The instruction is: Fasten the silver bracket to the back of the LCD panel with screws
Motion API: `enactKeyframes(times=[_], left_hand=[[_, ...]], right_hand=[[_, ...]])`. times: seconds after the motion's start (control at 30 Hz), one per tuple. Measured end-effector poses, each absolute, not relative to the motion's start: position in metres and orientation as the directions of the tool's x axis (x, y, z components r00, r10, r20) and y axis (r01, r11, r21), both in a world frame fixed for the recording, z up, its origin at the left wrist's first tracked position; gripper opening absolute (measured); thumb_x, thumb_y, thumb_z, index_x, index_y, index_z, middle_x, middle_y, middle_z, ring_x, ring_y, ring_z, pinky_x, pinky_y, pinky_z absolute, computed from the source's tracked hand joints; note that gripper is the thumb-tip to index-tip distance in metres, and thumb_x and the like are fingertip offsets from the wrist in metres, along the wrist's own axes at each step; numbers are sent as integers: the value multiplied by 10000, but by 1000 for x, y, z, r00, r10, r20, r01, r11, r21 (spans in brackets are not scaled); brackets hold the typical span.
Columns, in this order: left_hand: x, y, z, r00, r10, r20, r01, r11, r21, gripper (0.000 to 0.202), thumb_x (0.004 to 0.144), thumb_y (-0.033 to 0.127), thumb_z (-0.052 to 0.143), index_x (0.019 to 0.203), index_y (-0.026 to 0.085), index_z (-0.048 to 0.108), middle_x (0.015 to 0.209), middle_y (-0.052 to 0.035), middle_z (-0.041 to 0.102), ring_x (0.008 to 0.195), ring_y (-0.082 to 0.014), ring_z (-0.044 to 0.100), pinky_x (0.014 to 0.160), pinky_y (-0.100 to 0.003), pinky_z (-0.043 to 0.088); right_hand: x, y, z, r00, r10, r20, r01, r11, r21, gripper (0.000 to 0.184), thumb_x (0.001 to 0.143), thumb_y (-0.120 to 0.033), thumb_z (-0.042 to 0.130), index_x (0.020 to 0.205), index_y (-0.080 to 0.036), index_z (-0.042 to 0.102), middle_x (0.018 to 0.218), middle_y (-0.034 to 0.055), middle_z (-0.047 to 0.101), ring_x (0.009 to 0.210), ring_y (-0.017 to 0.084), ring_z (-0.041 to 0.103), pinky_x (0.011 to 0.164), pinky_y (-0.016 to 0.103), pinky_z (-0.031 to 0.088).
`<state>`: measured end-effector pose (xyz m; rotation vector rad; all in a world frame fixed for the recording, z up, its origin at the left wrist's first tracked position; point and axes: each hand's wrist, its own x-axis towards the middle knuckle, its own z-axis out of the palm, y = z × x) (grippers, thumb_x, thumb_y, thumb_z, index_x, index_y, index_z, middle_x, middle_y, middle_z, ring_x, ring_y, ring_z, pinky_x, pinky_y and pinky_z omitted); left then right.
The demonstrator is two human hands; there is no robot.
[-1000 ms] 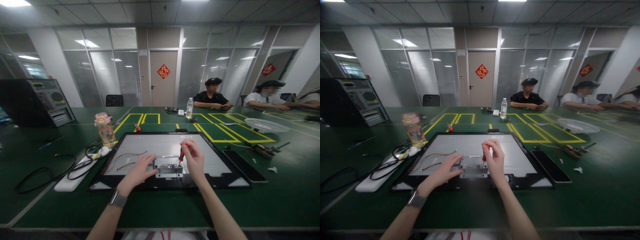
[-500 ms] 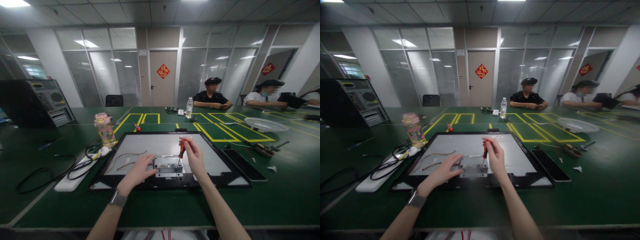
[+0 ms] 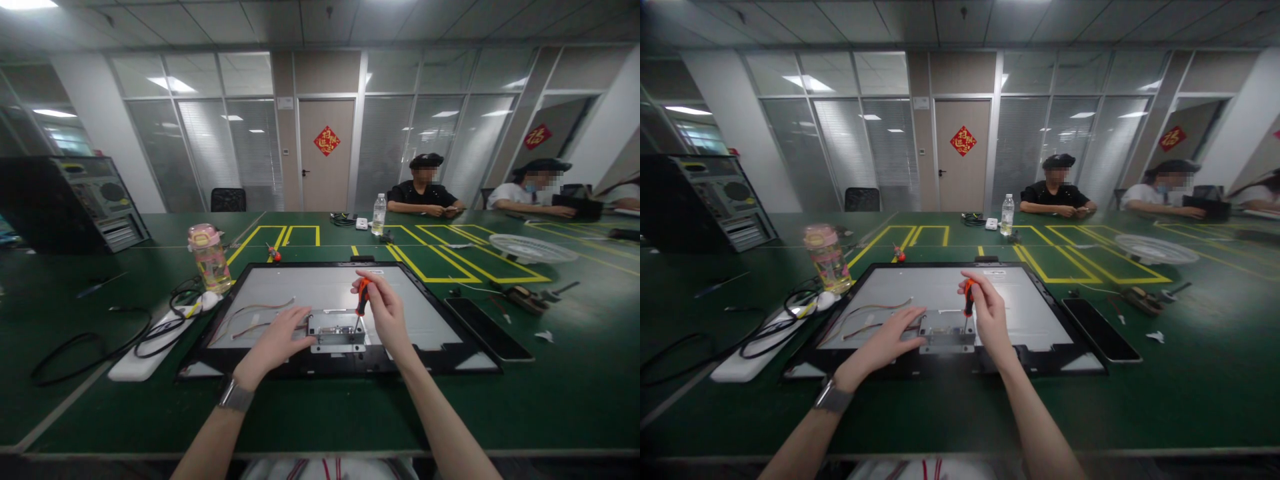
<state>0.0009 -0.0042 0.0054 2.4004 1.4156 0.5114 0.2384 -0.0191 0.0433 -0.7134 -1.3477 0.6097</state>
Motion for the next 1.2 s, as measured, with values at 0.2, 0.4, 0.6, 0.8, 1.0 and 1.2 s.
enactKeyframes(times=[0.2,0.4,0.6,0.8,1.0,1.2], left_hand=[[2,-4,6,450,881,143,776,-466,426,603,865,452,585,1401,217,439,1465,-106,452,1360,-278,400,1135,-437,293],[0,-4,4,451,880,148,770,-468,433,606,862,459,583,1404,234,435,1467,-92,453,1360,-271,399,1139,-436,287],[1,-8,10,440,889,124,776,-446,446,604,862,456,587,1398,214,448,1472,-102,447,1373,-279,382,1140,-434,291],[1,-5,7,443,884,147,768,-459,447,601,864,455,586,1399,221,445,1466,-104,452,1359,-286,401,1129,-440,309],[1,-6,6,446,882,151,764,-463,450,604,862,451,598,1399,223,446,1471,-106,445,1369,-284,384,1133,-444,299],[0,-6,5,451,882,139,769,-463,441,610,863,446,597,1405,212,440,1471,-100,447,1368,-283,386,1142,-437,286]], right_hand=[[238,-19,45,163,694,701,47,704,-708,126,863,-358,631,829,-248,683,864,26,588,829,189,577,722,316,493],[241,-15,41,139,758,637,-27,646,-763,219,932,-395,519,992,-243,664,851,32,629,808,190,598,713,331,496],[240,-16,42,130,744,655,-23,663,-748,138,872,-355,620,828,-235,670,853,19,574,799,174,546,691,297,462],[241,-12,39,96,781,617,-131,625,-770,198,941,-386,513,979,-241,643,833,23,618,775,176,579,695,313,477],[240,-16,42,118,748,653,-63,662,-747,180,895,-400,581,866,-239,656,872,31,601,827,195,576,738,332,494],[240,-16,43,99,765,637,-52,643,-764,186,913,-387,559,993,-252,660,820,20,622,767,178,580,683,313,495]])
